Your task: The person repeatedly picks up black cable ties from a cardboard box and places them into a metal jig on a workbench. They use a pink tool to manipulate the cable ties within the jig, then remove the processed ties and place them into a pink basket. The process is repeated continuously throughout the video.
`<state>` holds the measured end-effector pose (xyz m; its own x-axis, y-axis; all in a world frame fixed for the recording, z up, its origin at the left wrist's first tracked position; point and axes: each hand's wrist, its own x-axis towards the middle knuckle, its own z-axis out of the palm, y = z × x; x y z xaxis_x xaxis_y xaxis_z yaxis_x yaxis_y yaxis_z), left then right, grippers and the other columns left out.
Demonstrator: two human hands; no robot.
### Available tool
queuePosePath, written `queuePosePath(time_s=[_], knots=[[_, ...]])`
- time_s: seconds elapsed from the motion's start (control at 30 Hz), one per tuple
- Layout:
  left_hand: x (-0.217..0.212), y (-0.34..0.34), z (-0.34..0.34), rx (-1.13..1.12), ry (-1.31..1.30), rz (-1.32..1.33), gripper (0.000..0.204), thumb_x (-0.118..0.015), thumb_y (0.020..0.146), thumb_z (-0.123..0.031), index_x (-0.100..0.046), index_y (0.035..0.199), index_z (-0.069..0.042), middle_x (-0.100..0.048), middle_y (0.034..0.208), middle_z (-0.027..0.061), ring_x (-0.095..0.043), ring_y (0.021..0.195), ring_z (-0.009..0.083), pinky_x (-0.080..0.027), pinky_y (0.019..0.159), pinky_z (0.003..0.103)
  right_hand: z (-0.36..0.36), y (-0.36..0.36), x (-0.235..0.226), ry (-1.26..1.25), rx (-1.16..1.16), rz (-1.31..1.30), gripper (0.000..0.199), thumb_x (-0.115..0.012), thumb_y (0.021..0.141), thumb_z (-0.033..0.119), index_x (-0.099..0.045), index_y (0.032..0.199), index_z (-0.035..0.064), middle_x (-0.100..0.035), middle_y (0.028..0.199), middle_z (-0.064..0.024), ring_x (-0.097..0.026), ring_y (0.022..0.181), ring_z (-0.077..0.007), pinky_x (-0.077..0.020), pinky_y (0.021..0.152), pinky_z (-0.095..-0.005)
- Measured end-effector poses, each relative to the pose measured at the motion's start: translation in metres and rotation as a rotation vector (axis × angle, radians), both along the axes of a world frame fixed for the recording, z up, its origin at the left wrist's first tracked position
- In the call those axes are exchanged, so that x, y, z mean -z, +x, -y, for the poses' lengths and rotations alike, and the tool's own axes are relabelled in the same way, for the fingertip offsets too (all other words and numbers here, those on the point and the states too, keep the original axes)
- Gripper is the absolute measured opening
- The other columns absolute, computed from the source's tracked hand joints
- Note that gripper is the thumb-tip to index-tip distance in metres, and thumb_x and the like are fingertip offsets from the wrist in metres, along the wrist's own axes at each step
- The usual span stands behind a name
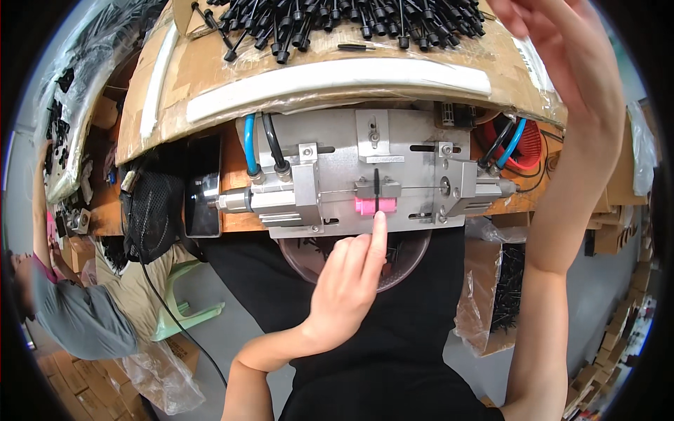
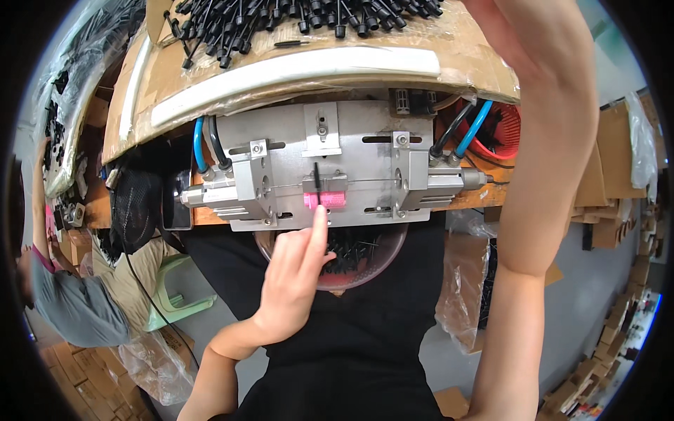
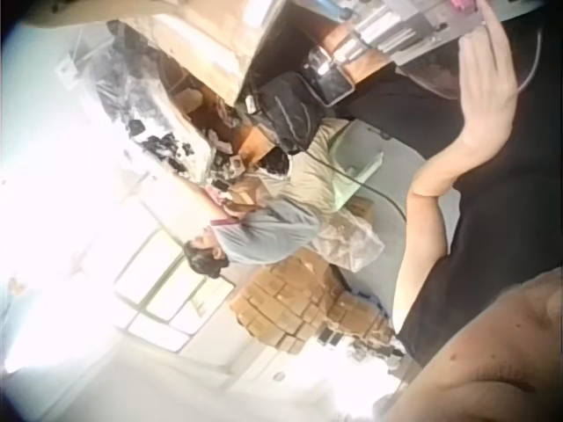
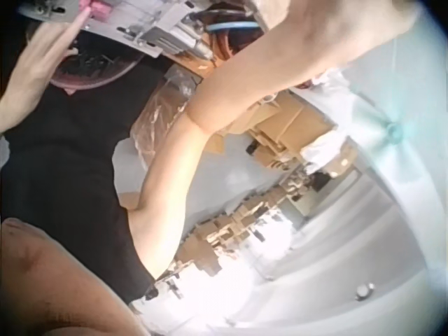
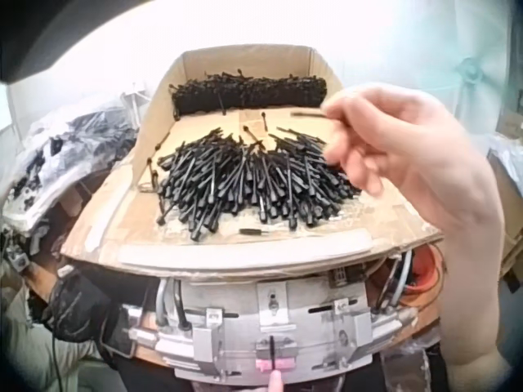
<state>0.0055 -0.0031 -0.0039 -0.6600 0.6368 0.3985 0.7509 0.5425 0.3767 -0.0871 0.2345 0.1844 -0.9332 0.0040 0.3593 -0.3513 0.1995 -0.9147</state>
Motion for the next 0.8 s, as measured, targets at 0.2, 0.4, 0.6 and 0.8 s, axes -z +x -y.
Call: queuePosePath(time_s=[0.2,0.4,0.6,0.8], knots=[[0.010,-0.005,-0.011,-0.024,-0.088,-0.031,0.067,-0.061,0.073,0.005,-0.044,0.138,0.011,-0.047,0.090,0.0085,-0.051,0.082,0.0208,-0.048,0.080,0.031,-0.005,0.049,0.040,0.082,0.114,-0.141,0.018,-0.055,0.097,0.007,-0.058,0.112,-0.0025,-0.065,0.097,-0.0135,-0.059,0.077,-0.0117,-0.0474,0.062,-0.0226],[0.013,-0.007,-0.003,-0.026,-0.108,0.046,0.072,-0.066,0.074,0.001,-0.041,0.141,0.007,-0.049,0.095,0.0094,-0.051,0.087,0.0234,-0.047,0.082,0.034,0.033,0.104,0.121,0.333,0.274,-0.294,0.027,-0.068,0.081,-0.007,-0.062,0.108,-0.0044,-0.068,0.093,-0.0164,-0.064,0.074,-0.0192,-0.0528,0.064,-0.0277],[-0.067,-0.054,-0.011,0.125,0.083,0.163,0.080,-0.080,0.067,-0.006,-0.049,0.141,-0.003,-0.052,0.097,0.0107,-0.050,0.089,0.0283,-0.045,0.082,0.037,0.079,0.139,0.186,0.529,0.278,-0.183,0.062,-0.076,0.068,-0.011,-0.056,0.126,-0.0111,-0.064,0.083,-0.0128,-0.059,0.065,-0.0230,-0.0492,0.058,-0.0327],[-0.133,-0.143,-0.042,0.107,0.069,-0.128,0.023,-0.069,0.084,-0.006,-0.064,0.105,0.002,-0.062,0.092,0.0142,-0.060,0.086,0.0264,-0.048,0.080,0.036,0.091,0.132,0.212,0.570,0.256,-0.141,0.063,-0.076,0.073,-0.005,-0.054,0.131,-0.0075,-0.054,0.068,-0.0073,-0.054,0.060,-0.0195,-0.0462,0.057,-0.0333]])
